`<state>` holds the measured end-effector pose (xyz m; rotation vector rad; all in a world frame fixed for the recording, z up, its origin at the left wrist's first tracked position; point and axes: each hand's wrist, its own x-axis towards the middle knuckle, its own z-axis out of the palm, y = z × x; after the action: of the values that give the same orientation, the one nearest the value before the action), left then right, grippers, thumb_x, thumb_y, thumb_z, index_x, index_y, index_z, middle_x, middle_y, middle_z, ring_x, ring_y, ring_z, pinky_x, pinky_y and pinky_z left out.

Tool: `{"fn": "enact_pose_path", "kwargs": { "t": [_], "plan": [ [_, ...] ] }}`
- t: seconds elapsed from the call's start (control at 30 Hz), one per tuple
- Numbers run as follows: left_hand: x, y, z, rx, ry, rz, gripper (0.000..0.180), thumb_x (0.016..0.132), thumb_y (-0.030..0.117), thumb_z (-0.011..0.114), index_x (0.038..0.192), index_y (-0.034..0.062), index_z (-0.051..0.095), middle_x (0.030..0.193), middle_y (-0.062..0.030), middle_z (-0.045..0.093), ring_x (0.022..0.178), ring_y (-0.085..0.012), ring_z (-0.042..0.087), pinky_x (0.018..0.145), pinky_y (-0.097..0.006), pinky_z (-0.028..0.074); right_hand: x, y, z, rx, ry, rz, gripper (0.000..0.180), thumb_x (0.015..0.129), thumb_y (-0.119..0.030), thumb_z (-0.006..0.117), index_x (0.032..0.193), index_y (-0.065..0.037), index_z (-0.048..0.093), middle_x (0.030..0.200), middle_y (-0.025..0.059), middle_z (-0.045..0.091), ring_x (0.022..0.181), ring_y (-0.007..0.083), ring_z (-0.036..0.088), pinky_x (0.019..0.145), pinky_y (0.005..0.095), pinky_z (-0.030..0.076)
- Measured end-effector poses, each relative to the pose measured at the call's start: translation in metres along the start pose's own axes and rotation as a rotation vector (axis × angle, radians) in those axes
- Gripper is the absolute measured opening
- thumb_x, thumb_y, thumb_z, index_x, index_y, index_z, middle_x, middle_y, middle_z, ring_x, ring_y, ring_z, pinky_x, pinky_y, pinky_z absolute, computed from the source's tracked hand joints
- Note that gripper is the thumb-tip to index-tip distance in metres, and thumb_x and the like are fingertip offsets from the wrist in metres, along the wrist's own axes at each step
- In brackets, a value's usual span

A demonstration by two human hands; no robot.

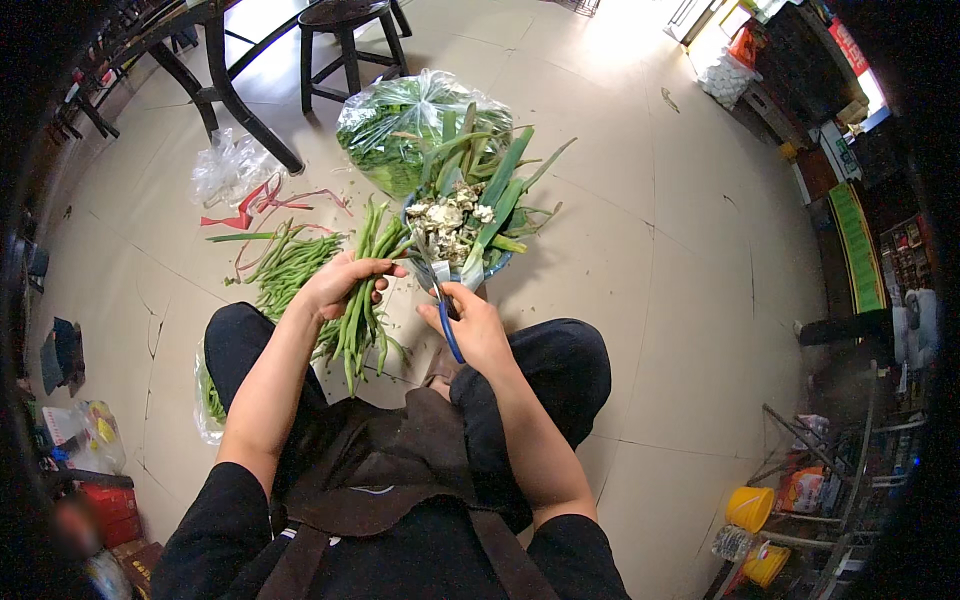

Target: The person sits on the floor and uses scissors to trim the ends of green beans. They hold a bundle of beans in one hand and cut the tips with the other, placing the trimmed beans into a plastic bag.

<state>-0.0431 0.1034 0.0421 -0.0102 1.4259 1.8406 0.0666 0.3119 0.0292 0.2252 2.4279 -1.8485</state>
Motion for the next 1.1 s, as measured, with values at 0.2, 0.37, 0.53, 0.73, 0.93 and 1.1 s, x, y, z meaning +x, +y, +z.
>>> {"fn": "enact_pose_path", "kwargs": {
  "t": [0.2, 0.37, 0.53, 0.73, 0.93, 1.1],
  "plan": [
    [-0.002, 0.006, -0.001, -0.039, -0.181, -0.086, 0.021, 0.092, 0.014, 0.058, 0.102, -0.0026, 0.066, 0.074, 0.0002, 0.060, 0.060, -0.0058, 0.052, 0.053, -0.021, 0.045, -0.005, -0.006, 0.001, -0.030, -0.019, 0.081, 0.040, 0.084, -0.028, 0.074, 0.111, -0.001, 0.063, 0.068, -0.0008, 0.055, 0.062, 0.0070, 0.046, 0.057, 0.0251, 0.039],
    [0.001, 0.000, -0.010, -0.058, -0.172, -0.060, 0.029, 0.089, 0.012, 0.059, 0.115, -0.0014, 0.059, 0.102, -0.0065, 0.068, 0.067, -0.0060, 0.052, 0.056, -0.024, 0.047, -0.004, -0.011, 0.004, -0.126, 0.014, 0.083, 0.041, 0.082, -0.025, 0.077, 0.112, 0.000, 0.063, 0.086, 0.0018, 0.066, 0.076, 0.0051, 0.054, 0.068, 0.0217, 0.045],
    [0.000, 0.001, -0.017, -0.047, -0.226, -0.085, 0.030, 0.089, 0.012, 0.059, 0.113, -0.0051, 0.058, 0.094, -0.0062, 0.067, 0.067, -0.0065, 0.052, 0.057, -0.024, 0.047, -0.007, -0.021, 0.003, -0.176, 0.030, 0.005, 0.045, 0.082, -0.030, 0.076, 0.111, 0.001, 0.062, 0.075, 0.0057, 0.061, 0.067, 0.0111, 0.053, 0.064, 0.0279, 0.045],
    [-0.001, -0.003, -0.024, -0.334, -0.364, -0.118, 0.042, 0.091, 0.009, 0.053, 0.131, -0.0024, 0.049, 0.106, -0.0104, 0.065, 0.067, -0.0072, 0.050, 0.058, -0.023, 0.048, -0.006, -0.009, 0.006, -0.046, -0.024, 0.007, 0.035, 0.083, -0.023, 0.075, 0.107, 0.000, 0.064, 0.064, -0.0025, 0.053, 0.059, 0.0054, 0.042, 0.053, 0.0246, 0.036],
    [-0.008, 0.004, -0.018, -0.305, -0.333, -0.104, 0.040, 0.091, 0.007, 0.053, 0.130, -0.0026, 0.050, 0.103, -0.0104, 0.066, 0.065, -0.0060, 0.051, 0.057, -0.024, 0.049, -0.004, -0.001, 0.006, 0.134, -0.093, 0.066, 0.031, 0.084, -0.019, 0.075, 0.104, 0.002, 0.063, 0.065, -0.0047, 0.052, 0.059, 0.0032, 0.042, 0.051, 0.0217, 0.033],
    [-0.010, -0.008, -0.025, -0.145, -0.197, -0.118, 0.027, 0.090, 0.012, 0.057, 0.109, -0.0057, 0.065, 0.082, -0.0053, 0.066, 0.060, -0.0068, 0.051, 0.055, -0.022, 0.047, -0.015, -0.021, 0.013, 0.056, -0.069, 0.146, 0.021, 0.091, -0.021, 0.067, 0.100, -0.003, 0.062, 0.066, -0.0028, 0.055, 0.052, 0.0036, 0.050, 0.046, 0.0194, 0.038]
  ]
}}
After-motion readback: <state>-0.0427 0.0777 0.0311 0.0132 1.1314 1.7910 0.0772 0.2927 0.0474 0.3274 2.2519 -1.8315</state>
